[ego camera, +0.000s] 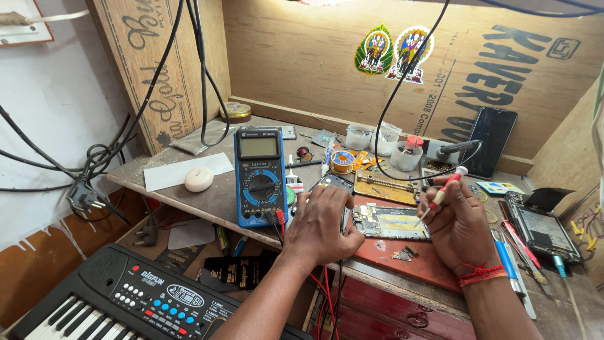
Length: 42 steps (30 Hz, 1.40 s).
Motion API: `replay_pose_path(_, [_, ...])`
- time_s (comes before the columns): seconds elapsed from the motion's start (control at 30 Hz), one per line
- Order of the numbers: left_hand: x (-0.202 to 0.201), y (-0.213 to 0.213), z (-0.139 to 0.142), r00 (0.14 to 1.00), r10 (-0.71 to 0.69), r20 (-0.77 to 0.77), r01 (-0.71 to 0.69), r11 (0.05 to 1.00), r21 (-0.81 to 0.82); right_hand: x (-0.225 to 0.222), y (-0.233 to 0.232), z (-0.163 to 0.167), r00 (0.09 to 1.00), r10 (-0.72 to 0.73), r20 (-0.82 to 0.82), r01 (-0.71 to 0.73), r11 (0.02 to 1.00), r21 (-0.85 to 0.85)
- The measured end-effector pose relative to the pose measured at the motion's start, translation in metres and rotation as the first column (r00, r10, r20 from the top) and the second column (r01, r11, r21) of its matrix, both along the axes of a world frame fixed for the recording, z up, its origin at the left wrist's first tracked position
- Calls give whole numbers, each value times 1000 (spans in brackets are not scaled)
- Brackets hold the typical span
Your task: The person solders components on a disassembled phone motherboard at a repair bench, holding a solder wire spool in one hand and a soldering iron in the other. They then set the iron down and use a red-handled tool to work on the board, with a multimeter connected nearby.
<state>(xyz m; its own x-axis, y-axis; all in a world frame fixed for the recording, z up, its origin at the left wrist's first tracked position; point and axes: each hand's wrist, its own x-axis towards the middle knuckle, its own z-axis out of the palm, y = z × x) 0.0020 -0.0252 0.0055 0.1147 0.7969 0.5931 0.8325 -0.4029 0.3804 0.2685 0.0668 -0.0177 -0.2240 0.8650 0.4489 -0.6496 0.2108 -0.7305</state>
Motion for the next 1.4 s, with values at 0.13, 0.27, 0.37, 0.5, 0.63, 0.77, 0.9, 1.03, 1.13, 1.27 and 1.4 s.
replay_pose_path(0.13, [1, -2, 1, 1000, 1, 26, -2, 1000, 24, -1, 5, -2, 1000, -21, -4, 21, 1000, -9])
replay_pose_path(0.27, [0, -1, 0, 1000, -6, 19, 5, 1000, 14, -2, 6, -4, 1000, -13, -5, 13, 1000, 6])
replay_pose_path(0.37, [0, 0, -2, 1000, -9, 20, 8, 999, 40, -5, 4, -1, 1000, -11, 9, 11, 1000, -1])
replay_pose_path(0.5, [0, 2, -4, 1000, 0, 3, -1, 1000, 28, -10, -4, 8, 1000, -8, 16, 8, 999, -35])
replay_pose_path(0.63, [0, 3, -4, 1000, -5, -1, 5, 1000, 23, -15, -11, 16, 999, -16, 31, 18, 997, -69])
replay_pose_path(0.77, [0, 2, -4, 1000, -6, 4, 6, 1000, 27, -16, -14, 19, 999, -16, 28, 18, 997, -72])
replay_pose_path(0.9, [0, 2, -4, 1000, -7, -1, 7, 1000, 23, -15, -13, 16, 1000, -14, 26, 15, 999, -38])
replay_pose_path(1.03, [0, 2, -3, 1000, -7, 9, 7, 1000, 23, -12, -9, 12, 998, -53, 29, 55, 997, -52])
replay_pose_path(1.13, [0, 1, -3, 1000, -1, 9, 1, 1000, 4, -10, -6, 8, 998, -62, 17, 62, 998, -32])
replay_pose_path(1.27, [0, 1, -4, 1000, -8, 9, 8, 1000, 21, -8, -2, 4, 994, -112, 7, 112, 994, -16])
replay_pose_path(1.4, [0, 1, -4, 1000, -10, -17, 10, 1000, -4, -7, -1, 3, 992, -123, 11, 123, 992, -16])
